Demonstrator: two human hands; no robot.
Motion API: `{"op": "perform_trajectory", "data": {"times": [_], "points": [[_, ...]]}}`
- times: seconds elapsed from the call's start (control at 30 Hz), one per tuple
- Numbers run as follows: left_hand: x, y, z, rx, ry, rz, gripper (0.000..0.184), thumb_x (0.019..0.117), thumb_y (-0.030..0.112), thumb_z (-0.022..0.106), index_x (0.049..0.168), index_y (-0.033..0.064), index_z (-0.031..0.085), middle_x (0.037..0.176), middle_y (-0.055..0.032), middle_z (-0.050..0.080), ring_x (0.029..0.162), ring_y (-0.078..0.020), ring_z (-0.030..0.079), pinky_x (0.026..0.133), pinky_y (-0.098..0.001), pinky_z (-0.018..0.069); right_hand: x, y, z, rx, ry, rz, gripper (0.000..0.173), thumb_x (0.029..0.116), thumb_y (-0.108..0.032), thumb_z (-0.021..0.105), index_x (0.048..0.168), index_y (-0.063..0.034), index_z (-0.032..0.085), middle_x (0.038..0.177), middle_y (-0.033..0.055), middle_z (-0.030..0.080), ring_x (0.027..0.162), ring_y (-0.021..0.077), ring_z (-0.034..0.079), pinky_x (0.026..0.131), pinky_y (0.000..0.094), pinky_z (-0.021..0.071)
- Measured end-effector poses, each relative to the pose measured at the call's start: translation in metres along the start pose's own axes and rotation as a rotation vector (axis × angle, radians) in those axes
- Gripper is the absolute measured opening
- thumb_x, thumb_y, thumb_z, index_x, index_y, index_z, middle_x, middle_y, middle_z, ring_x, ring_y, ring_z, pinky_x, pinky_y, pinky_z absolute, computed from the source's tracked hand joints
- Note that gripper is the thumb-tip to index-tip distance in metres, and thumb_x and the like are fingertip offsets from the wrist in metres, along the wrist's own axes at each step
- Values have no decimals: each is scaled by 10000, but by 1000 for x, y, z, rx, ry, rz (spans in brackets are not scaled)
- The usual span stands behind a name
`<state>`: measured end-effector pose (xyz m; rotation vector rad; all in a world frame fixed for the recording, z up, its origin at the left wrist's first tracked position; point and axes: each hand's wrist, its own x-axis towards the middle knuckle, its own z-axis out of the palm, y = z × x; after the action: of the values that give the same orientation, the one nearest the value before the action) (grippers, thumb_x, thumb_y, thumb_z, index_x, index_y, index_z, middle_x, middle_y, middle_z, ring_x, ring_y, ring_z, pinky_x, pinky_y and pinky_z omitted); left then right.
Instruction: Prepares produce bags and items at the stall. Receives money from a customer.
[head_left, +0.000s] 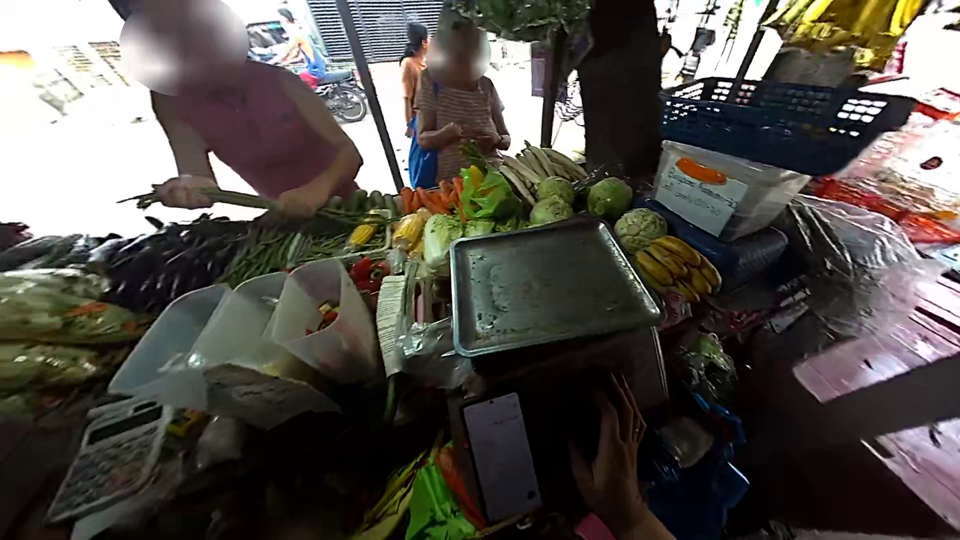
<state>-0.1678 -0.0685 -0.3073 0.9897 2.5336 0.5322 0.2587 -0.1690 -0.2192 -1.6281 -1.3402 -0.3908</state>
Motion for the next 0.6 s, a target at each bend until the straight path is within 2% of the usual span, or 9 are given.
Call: {"op": "perform_trajectory", "data": {"times": [0.1, 0.2, 0.37, 0.47, 0.6], "points": [[-2, 4, 0, -89, 21, -15, 586, 1109, 384, 342, 1553, 3, 360, 1472, -263, 540, 1341, -402, 565, 1110, -559, 455, 1, 2, 0, 4, 0, -11, 517, 975, -508, 489, 1364, -172, 546, 1479, 154, 525, 1482, 273, 376, 1206, 491, 279], [5, 4, 4, -61, 28, -66, 600, 1103, 430, 306, 1565, 51, 362, 1473, -208, 559, 1334, -340, 585, 1111, -503, 470, 2, 3, 0, 12, 3, -12, 498, 971, -500, 489, 1355, -187, 545, 1484, 149, 514, 1489, 259, 361, 1208, 482, 269], [-3, 9, 2, -112, 49, -36, 587, 1094, 372, 399, 1540, -9, 376, 1415, -282, 580, 1277, -421, 610, 1061, -579, 490, 2, 3, -1, -3, -3, -1, 513, 969, -514, 484, 1344, -173, 563, 1492, 166, 508, 1492, 265, 355, 1208, 475, 254], [-4, 9, 0, -171, 39, -19, 610, 1091, 373, 433, 1520, -58, 385, 1389, -340, 569, 1300, -472, 575, 1083, -611, 458, 2, 3, 0, -19, -1, -11, 524, 966, -507, 484, 1325, -138, 581, 1468, 195, 524, 1476, 289, 377, 1205, 487, 254], [-1, 8, 1, -163, 10, -19, 616, 1093, 398, 413, 1515, -51, 399, 1391, -332, 571, 1329, -461, 556, 1102, -600, 443, 3, 3, -1, -22, -7, -13, 511, 970, -486, 488, 1327, -132, 577, 1469, 188, 526, 1478, 282, 376, 1211, 477, 245]]}}
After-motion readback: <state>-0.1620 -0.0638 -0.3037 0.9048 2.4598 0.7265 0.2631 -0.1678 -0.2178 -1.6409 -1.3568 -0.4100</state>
